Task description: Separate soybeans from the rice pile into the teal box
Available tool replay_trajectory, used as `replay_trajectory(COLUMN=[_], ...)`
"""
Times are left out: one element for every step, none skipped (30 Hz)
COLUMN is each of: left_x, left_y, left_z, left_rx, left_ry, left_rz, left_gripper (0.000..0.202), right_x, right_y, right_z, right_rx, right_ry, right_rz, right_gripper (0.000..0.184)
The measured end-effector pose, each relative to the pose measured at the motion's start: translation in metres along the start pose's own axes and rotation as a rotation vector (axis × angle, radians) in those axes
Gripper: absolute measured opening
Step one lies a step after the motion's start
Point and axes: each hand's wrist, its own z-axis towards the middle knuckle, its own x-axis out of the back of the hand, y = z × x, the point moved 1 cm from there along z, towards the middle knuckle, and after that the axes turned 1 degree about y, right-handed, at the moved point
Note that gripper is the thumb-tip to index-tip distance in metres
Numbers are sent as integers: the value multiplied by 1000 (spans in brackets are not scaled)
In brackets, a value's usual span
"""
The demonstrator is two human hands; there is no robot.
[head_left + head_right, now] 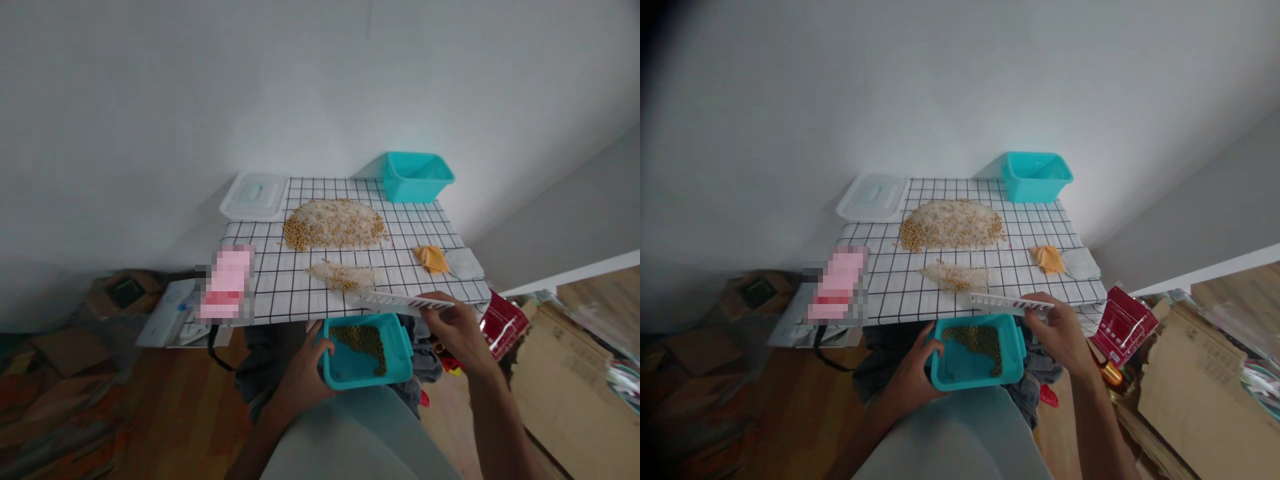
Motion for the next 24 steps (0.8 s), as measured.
replay_trajectory(left_x=[2,4,6,8,11,14,16,18,20,21,22,22,21,20,19,18,17,17,17,18,20,21,23,25], left_y=[-1,-2,-3,-6,-8,-11,-13,-15,-17,-19,-20,-21,-21,-22,-23,-24,-25,-26,-27,-28,-28,-27,-25,-22], left_z=[-2,-5,-8,-12,-17,-21,-26,-30,-34,-38,-41,-45,-48,-52,-56,-61,-66,-70,-75,-80,-84,-87,-89,-91], left_rx=[11,22,29,34,39,45,54,52,50,42,32,22,19,25,29,41,56,70,80,83,78,71,63,54], left_ry=[6,16,30,47,65,87,119,142,181,202,212,213,229,264,289,303,310,311,309,304,298,293,293,299], left_rz=[-7,-13,-19,-23,-24,-21,-15,-10,-6,2,12,22,38,60,84,104,119,131,133,126,111,92,75,58], left_gripper=[52,52,52,51,51,52,51,50,49,48,47,46,44,41,40,39,37,32,28,24,21,19,18,19], right_x=[-1,-1,0,1,3,5,7,8,10,11,12,13,13,13,14,14,15,15,15,15,13,11,7,1], right_y=[0,2,4,7,11,15,18,20,22,22,22,22,21,19,19,18,18,18,19,18,17,15,12,8], right_z=[9,19,28,37,45,52,58,64,67,70,71,70,68,65,61,57,51,46,39,33,26,18,9,1], right_rx=[16,30,42,55,63,69,73,67,57,43,25,7,-8,-23,-35,-49,-66,-92,-123,-154,-180,-198,-207,-210], right_ry=[-9,-6,1,9,12,-1,-1,-4,3,12,18,24,37,53,80,117,163,208,247,282,317,349,377,399], right_rz=[-10,-20,-28,-33,-31,-22,-5,14,37,62,90,121,157,198,244,299,363,437,518,600,678,746,805,854], right_gripper=[19,20,20,20,20,20,20,21,21,22,23,24,25,26,28,29,31,34,36,39,43,46,49,51])
